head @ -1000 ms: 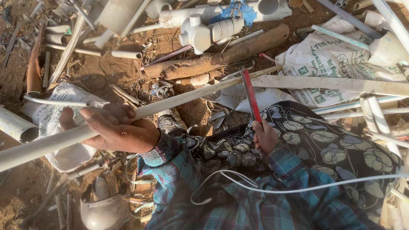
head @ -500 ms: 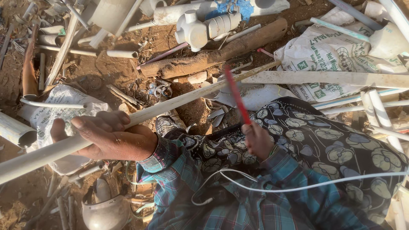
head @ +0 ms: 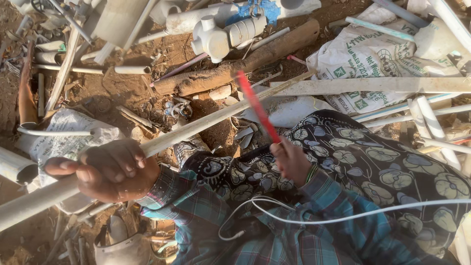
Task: The person uses a red hacksaw blade to cut through a white PVC pipe while sitting on the ground surrounded by various plastic pipes and fittings.
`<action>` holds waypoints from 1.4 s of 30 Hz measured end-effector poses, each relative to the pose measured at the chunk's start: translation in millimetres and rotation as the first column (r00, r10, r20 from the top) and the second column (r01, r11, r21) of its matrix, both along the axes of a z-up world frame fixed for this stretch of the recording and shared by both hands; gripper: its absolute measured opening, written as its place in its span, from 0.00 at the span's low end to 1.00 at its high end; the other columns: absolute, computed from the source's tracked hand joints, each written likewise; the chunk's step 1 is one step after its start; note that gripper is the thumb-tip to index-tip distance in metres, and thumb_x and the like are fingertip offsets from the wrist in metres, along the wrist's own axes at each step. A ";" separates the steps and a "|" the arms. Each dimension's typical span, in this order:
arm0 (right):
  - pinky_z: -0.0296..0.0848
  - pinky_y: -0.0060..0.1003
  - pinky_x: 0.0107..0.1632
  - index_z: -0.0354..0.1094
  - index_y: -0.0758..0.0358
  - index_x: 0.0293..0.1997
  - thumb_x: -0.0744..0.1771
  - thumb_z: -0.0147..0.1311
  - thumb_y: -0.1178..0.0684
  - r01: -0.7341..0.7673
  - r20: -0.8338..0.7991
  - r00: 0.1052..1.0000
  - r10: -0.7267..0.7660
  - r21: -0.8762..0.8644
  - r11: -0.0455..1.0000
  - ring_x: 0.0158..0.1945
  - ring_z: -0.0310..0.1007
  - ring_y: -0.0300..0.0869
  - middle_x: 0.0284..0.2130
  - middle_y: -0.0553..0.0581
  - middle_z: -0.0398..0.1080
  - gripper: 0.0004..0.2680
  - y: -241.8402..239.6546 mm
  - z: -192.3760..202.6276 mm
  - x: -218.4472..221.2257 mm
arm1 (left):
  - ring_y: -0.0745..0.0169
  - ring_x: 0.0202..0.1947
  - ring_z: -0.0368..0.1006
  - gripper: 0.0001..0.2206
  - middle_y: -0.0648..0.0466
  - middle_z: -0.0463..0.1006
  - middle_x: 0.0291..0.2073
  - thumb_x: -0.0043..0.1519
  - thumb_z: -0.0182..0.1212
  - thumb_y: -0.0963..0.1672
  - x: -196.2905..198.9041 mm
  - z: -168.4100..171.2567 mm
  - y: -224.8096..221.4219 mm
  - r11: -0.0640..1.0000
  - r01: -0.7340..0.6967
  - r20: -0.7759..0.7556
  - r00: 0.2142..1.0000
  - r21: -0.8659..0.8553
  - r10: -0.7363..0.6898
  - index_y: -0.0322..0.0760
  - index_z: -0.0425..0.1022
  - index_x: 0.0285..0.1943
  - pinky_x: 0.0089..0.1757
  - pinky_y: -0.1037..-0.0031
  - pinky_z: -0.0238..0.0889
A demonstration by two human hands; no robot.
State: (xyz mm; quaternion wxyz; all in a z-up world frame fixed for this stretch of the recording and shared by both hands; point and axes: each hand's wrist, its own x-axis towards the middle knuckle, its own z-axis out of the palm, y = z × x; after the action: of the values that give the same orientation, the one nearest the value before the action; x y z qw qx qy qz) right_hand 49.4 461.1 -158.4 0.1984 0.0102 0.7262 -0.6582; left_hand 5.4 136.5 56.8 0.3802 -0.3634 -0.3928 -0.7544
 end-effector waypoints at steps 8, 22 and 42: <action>0.66 0.33 0.15 0.62 0.66 0.48 0.72 0.41 0.37 0.145 0.157 0.971 -0.179 0.206 0.968 0.13 0.63 0.35 0.14 0.49 0.60 0.18 30.3 -25.8 -25.7 | 0.69 0.14 0.69 0.04 0.60 0.70 0.17 0.70 0.52 0.43 -4.5 4.8 -21.6 0.950 0.239 -0.067 0.964 -0.202 -0.257 0.46 0.70 0.50 0.14 0.75 0.68; 0.67 0.36 0.15 0.63 0.61 0.50 0.70 0.42 0.37 0.150 0.159 0.968 -0.195 0.255 0.955 0.13 0.64 0.36 0.15 0.50 0.61 0.16 30.6 -37.0 -29.2 | 0.68 0.18 0.68 0.05 0.63 0.68 0.19 0.69 0.54 0.44 11.4 8.2 -34.2 0.876 0.272 0.038 0.959 -0.399 -0.281 0.54 0.70 0.52 0.22 0.73 0.70; 0.65 0.29 0.15 0.63 0.64 0.48 0.71 0.43 0.38 0.008 0.080 0.997 -0.007 -0.012 1.000 0.12 0.63 0.32 0.14 0.48 0.63 0.16 -6.9 8.2 14.3 | 0.64 0.23 0.72 0.05 0.60 0.69 0.23 0.70 0.52 0.45 13.9 7.5 -31.5 0.869 0.320 0.009 0.939 -0.377 -0.342 0.53 0.69 0.52 0.24 0.69 0.77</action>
State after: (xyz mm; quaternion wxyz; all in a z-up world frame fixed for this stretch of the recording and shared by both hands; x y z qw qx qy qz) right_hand 63.6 454.2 -150.3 0.2251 0.0380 0.7137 -0.6623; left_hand 19.3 104.9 64.4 0.1805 -0.5128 -0.4494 -0.7089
